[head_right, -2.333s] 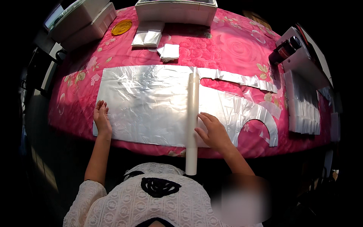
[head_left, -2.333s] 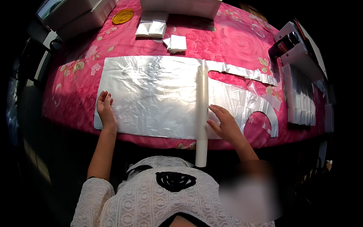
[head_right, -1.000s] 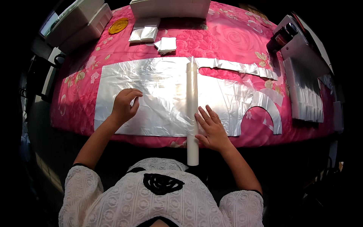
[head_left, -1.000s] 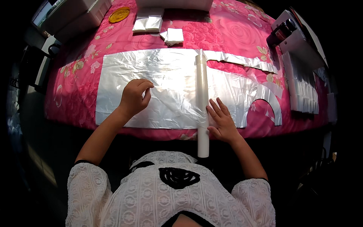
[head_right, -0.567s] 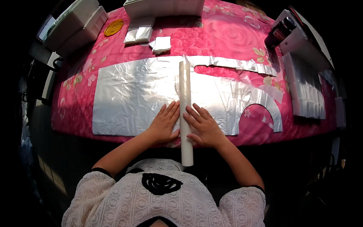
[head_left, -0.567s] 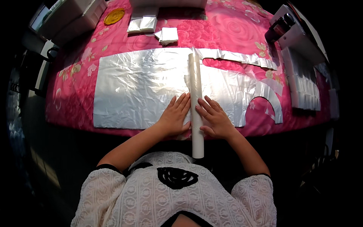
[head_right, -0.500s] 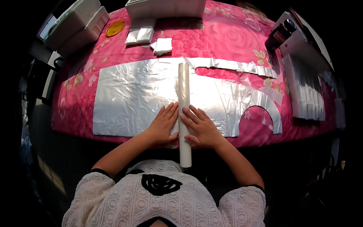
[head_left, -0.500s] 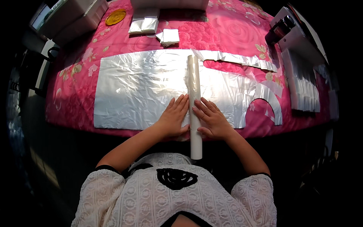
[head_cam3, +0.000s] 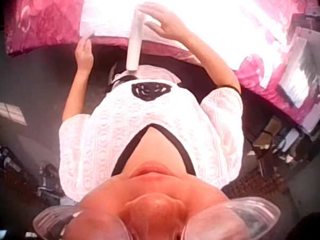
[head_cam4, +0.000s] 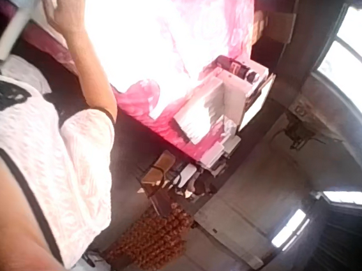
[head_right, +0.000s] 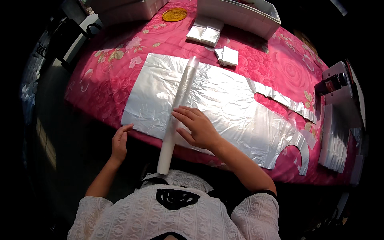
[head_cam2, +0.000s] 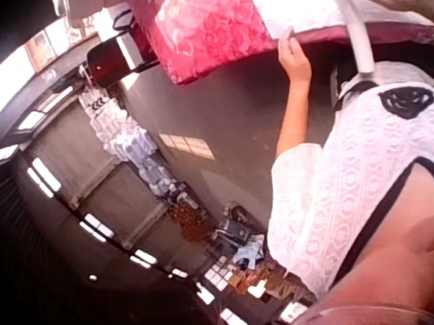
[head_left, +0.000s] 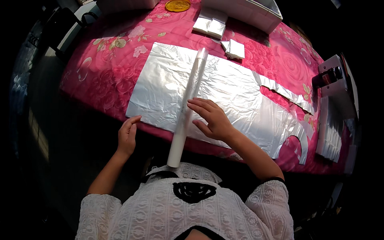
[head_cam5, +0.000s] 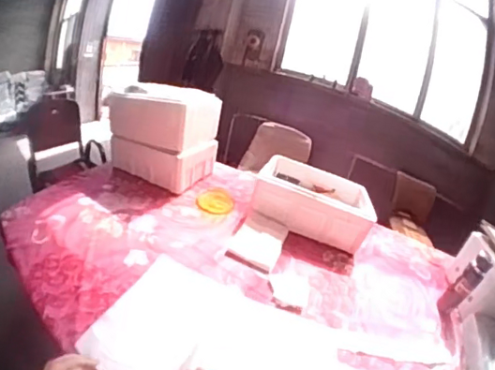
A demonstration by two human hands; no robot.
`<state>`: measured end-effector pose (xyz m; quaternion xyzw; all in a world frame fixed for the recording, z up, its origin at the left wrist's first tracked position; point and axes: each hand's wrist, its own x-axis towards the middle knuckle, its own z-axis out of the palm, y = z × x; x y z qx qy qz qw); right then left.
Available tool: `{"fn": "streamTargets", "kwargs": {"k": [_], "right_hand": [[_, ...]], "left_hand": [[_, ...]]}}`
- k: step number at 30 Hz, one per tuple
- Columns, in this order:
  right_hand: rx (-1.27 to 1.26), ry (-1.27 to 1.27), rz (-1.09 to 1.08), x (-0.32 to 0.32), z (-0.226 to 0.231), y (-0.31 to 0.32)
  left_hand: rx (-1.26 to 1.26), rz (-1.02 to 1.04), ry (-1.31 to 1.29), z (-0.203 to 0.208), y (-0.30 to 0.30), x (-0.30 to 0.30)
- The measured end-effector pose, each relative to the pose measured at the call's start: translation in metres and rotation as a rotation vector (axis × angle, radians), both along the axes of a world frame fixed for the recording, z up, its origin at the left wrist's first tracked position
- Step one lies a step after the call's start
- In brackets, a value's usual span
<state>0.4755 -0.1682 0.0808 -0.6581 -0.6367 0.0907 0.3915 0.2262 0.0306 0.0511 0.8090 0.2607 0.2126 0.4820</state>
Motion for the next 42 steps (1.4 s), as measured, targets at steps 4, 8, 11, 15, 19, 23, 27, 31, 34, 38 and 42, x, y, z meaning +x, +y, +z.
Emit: {"fn": "streamTargets", "kwargs": {"k": [4, 8, 11, 15, 19, 23, 27, 31, 34, 38, 42], "right_hand": [[-0.256, -0.303, 0.035, 0.023, -0.028, 0.024], [-0.237, -0.434, 0.184, 0.011, -0.027, 0.094], [-0.125, -0.394, 0.233, -0.010, -0.037, 0.152], [-0.206, -0.358, 0.154, -0.050, -0.030, 0.213], [0.033, -0.115, -0.409, -0.090, -0.059, 0.228], [0.109, 0.518, -0.558, -0.086, -0.057, 0.209], [0.050, 1.711, 0.114, -0.056, -0.002, 0.169], [0.032, 1.505, -0.021, -0.030, 0.030, 0.135], [0.026, 1.335, -0.096, -0.014, 0.024, 0.110], [-0.076, 1.309, -0.172, -0.022, 0.018, 0.071], [-0.085, 1.399, -0.083, -0.028, 0.013, 0.039]], "left_hand": [[-0.095, 0.006, 0.015, -0.011, -0.014, -0.034], [-0.112, -0.020, 0.038, 0.002, -0.022, -0.036], [-0.151, 0.029, 0.066, 0.006, -0.021, -0.029], [0.020, 0.095, 0.415, 0.004, -0.013, -0.021], [-0.079, 0.141, 0.463, 0.006, -0.006, -0.024], [-0.700, -0.025, 0.186, -0.001, -0.010, -0.034], [-1.304, -0.427, -0.239, 0.023, -0.015, -0.017], [-1.360, -0.363, -0.049, 0.040, -0.021, 0.010], [-0.873, -0.289, 0.089, 0.036, -0.034, 0.021], [-0.967, -0.274, 0.063, 0.039, -0.056, 0.034], [-0.993, -0.245, 0.052, 0.047, -0.067, 0.047]]}}
